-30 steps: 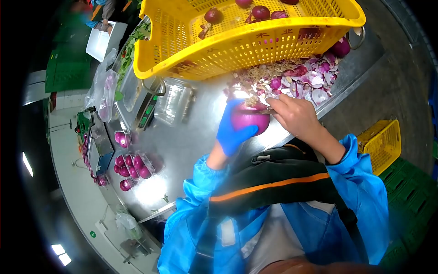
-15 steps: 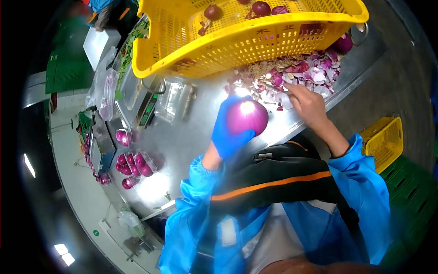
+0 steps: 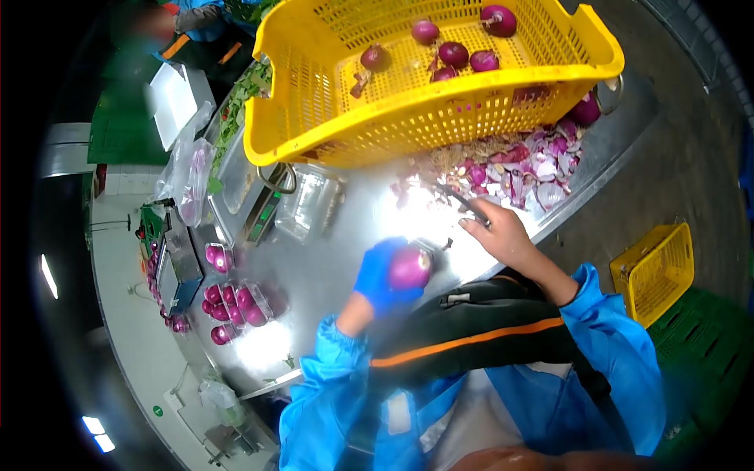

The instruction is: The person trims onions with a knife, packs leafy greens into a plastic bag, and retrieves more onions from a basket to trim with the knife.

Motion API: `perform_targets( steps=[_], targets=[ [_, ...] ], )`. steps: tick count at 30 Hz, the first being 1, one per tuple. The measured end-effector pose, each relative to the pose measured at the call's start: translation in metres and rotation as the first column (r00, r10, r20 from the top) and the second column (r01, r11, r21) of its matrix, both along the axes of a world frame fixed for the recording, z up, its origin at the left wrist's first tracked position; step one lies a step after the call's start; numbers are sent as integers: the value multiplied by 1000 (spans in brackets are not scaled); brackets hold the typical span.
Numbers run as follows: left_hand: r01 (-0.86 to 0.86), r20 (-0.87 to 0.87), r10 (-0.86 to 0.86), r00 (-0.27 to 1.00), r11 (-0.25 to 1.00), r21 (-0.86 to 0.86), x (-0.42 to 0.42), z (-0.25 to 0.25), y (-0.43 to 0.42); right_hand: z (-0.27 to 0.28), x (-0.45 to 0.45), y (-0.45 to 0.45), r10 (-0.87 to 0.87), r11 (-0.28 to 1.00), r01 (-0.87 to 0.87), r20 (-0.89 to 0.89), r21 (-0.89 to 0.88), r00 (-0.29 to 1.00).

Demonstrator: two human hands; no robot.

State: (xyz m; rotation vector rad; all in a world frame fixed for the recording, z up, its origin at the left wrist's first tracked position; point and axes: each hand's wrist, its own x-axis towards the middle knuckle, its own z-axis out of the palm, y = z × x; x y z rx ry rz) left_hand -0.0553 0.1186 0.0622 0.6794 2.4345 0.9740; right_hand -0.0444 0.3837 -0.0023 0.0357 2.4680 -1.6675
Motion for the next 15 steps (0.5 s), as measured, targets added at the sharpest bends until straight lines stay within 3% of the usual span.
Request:
perform_targets(
  steps=[2,5,6,8,11,14,15],
  targets=[
    [-22,146,39,989,993,-116,5,-7,-8,-2,2,1,23,999,-23,-1,-28,1000],
    [47,41,-39,998,978,-205,13,-29,-18,-15,2,0,77,997,-78,-32,-24,996],
    [47,1,-48,999,975,-217,15,-31,-19,-7,-2,2,104,994,-103,60,-23,993],
    [122,52,-111,992,930,-346,2,-3,-2,-9,-7,6,102,995,-101,98,-17,990],
    [120,-165,-144,976,982,-148,-24,2,-7,-12,-17,15,131,991,-132,60,8,990],
    [122,-460,-103,882,992,12,-77,60,22,-31,-26,25,143,987,-134,-102,88,985],
    [101,-529,-57,847,993,54,-100,80,39,-25,-29,30,133,990,-129,-67,58,989]
  ],
)
